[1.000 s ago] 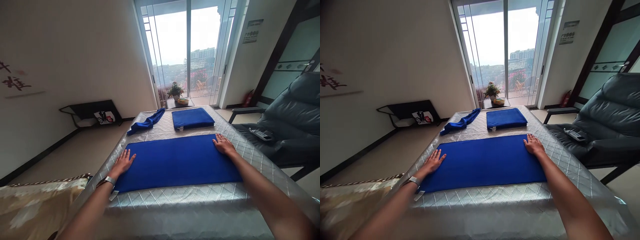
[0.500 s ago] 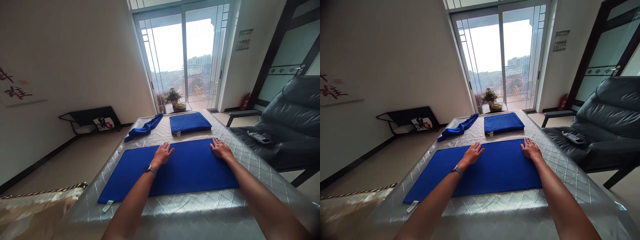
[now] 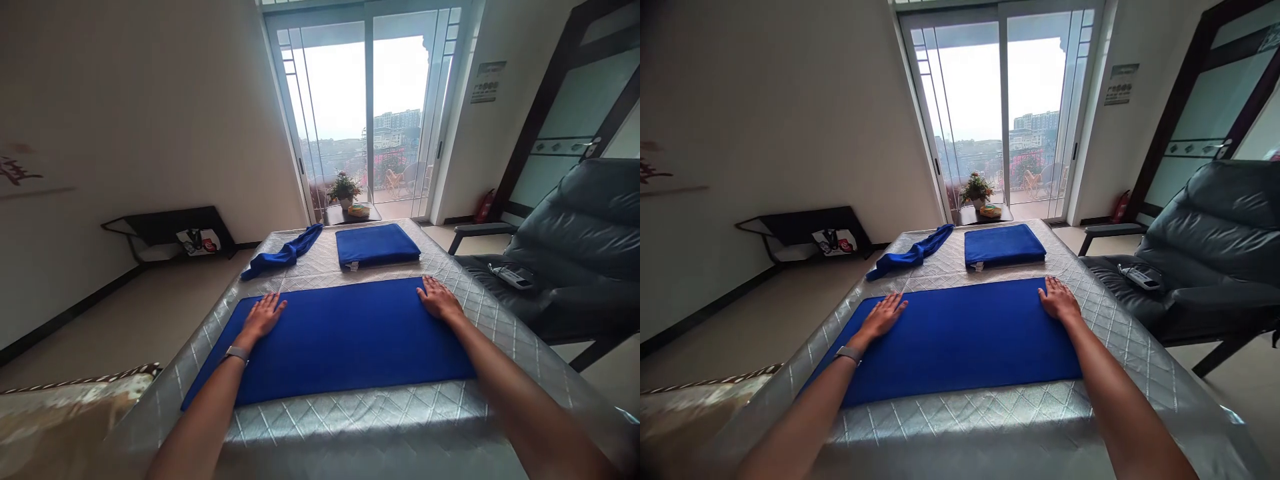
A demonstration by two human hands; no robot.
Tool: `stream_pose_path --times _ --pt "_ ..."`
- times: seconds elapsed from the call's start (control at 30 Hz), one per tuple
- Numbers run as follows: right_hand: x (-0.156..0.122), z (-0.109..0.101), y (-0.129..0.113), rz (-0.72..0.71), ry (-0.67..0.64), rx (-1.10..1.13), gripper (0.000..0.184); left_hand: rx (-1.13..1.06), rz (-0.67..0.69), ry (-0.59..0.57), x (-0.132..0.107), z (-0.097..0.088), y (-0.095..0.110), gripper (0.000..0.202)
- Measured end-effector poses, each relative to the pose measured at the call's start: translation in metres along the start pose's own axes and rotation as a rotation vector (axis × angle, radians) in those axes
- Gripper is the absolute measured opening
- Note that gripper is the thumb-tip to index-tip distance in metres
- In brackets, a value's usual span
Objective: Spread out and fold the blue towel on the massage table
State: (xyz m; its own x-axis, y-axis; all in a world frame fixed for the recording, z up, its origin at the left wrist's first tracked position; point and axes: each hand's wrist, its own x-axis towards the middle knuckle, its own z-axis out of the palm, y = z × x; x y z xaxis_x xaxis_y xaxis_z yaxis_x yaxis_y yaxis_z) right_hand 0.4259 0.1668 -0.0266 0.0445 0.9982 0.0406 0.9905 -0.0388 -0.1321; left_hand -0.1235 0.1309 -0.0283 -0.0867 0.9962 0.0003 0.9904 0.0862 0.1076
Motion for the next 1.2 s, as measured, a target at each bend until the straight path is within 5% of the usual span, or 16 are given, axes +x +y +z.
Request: stream_pose_path --times 0.1,0.2,0.8,0.93,1.2 --pt "0.004 0.005 0.002 0.007 0.014 -0.004 0.070 0.041 -0.092 0.029 -0.001 0.000 -0.043 0.072" --pt "0.007 0.008 0.004 0.006 0.014 -0.006 0.070 0.050 -0.126 0.065 0.001 0.003 -0.060 0.073" --pt "0.002 -0.019 -0.019 0.062 -0.018 -0.224 0.062 0.010 -0.122 0.147 -0.005 0.007 -0.052 0.072" --pt "-0.004 -0.026 -0.073 0.012 0.095 -0.228 0.059 0.028 -0.135 0.135 -0.006 0.008 -0.050 0.071" --pt "-0.031 0.005 -0.239 -0.536 -0.032 0.065 0.069 0.059 -0.121 0.156 -0.005 0.009 -0.053 0.068"
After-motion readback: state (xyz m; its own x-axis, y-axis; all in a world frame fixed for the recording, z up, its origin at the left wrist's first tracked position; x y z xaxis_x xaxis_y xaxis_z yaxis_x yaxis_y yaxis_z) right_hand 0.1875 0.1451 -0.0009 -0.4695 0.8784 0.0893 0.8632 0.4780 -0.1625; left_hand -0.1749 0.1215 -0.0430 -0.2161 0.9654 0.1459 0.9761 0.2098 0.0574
